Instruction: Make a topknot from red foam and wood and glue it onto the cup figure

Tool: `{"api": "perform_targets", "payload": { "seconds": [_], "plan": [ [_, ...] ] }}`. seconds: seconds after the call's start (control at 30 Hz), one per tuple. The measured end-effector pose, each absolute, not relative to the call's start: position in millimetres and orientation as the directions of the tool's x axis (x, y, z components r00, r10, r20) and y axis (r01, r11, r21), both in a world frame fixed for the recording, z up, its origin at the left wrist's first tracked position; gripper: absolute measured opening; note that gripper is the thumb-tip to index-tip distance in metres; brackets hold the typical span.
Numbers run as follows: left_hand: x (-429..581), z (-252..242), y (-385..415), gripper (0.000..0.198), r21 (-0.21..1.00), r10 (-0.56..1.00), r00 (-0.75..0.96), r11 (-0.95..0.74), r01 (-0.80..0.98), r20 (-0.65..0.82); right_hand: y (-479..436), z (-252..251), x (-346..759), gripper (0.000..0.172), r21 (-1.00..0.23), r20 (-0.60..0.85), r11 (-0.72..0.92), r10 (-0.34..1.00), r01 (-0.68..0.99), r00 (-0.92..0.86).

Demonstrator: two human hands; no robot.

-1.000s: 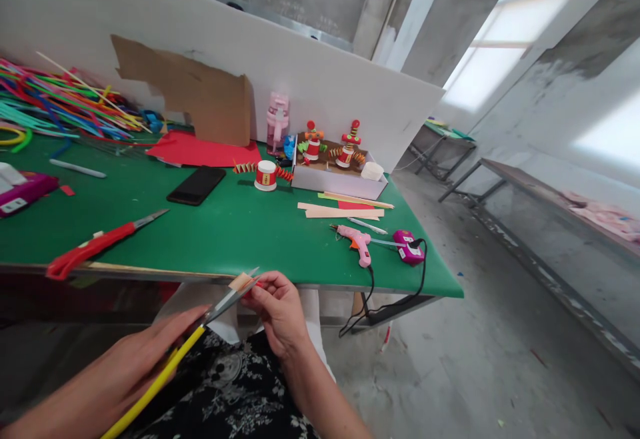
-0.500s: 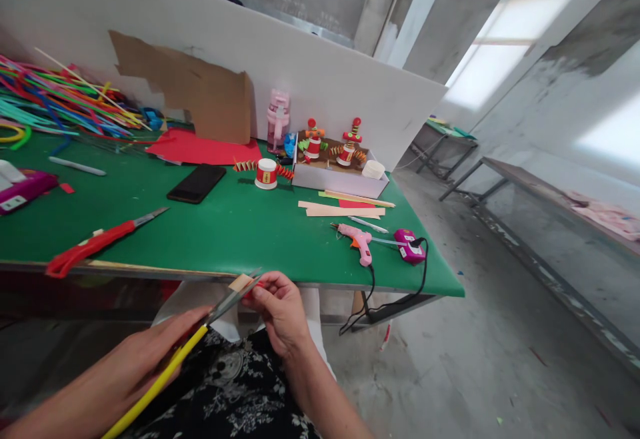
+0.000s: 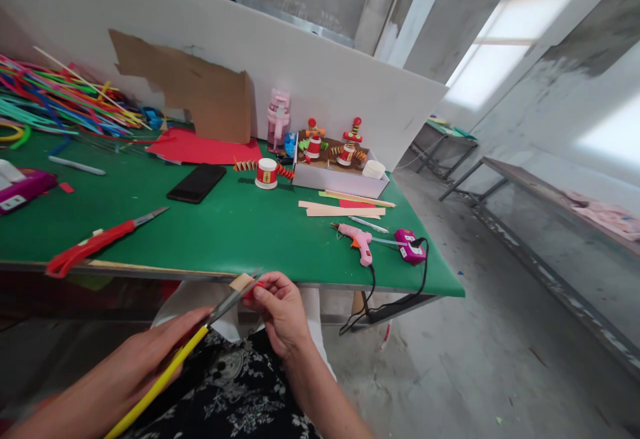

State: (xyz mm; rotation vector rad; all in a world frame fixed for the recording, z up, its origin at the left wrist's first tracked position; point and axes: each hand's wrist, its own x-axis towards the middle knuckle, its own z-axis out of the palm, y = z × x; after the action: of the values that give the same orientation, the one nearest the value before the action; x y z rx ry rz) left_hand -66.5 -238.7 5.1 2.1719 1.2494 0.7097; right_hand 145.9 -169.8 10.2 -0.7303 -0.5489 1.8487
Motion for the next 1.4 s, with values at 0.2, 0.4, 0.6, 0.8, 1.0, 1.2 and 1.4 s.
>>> {"api": "perform_targets", "payload": {
  "seconds": [0.2,0.4,0.6,0.8,1.0,1.2,1.4],
  "plan": [
    [-66.3,1.4,-240.2,0.056,0.662,0.886,0.429,-0.43,0.614,0.178,-169.7,11.7,145.4,0.034,-0.659,-0.231,-0.367,0.93,-0.657,-0.287],
    [-66.9,-1.1,-241.4,0.057,0.656,0.894,0.42,-0.412,0.633,0.157,-169.2,12.0,145.7,0.034,-0.663,-0.233,-0.371,0.928,-0.65,-0.292],
    [-66.9,-2.9,-244.6,0.055,0.658,0.914,0.396,-0.352,0.666,0.088,-168.7,11.9,146.3,0.033,-0.668,-0.23,-0.374,0.926,-0.643,-0.3],
    [-64.7,-1.9,-248.1,0.052,0.673,0.928,0.358,-0.33,0.662,0.103,-168.8,10.6,147.7,0.032,-0.677,-0.232,-0.377,0.925,-0.633,-0.302],
    [-66.4,-7.2,-246.6,0.052,0.705,0.93,0.354,-0.315,0.635,0.096,-168.5,9.7,148.7,0.032,-0.682,-0.236,-0.384,0.921,-0.623,-0.31],
    [-89.3,-6.0,-238.7,0.051,0.734,0.964,0.231,-0.252,0.631,0.133,-167.3,11.8,148.9,0.033,-0.646,-0.26,-0.397,0.918,-0.652,-0.301],
    [-138.3,20.3,-212.3,0.049,0.575,0.966,0.025,-0.173,0.8,0.256,-144.0,16.3,149.8,0.027,-0.541,-0.309,-0.469,0.883,-0.698,-0.354]
  ]
}}
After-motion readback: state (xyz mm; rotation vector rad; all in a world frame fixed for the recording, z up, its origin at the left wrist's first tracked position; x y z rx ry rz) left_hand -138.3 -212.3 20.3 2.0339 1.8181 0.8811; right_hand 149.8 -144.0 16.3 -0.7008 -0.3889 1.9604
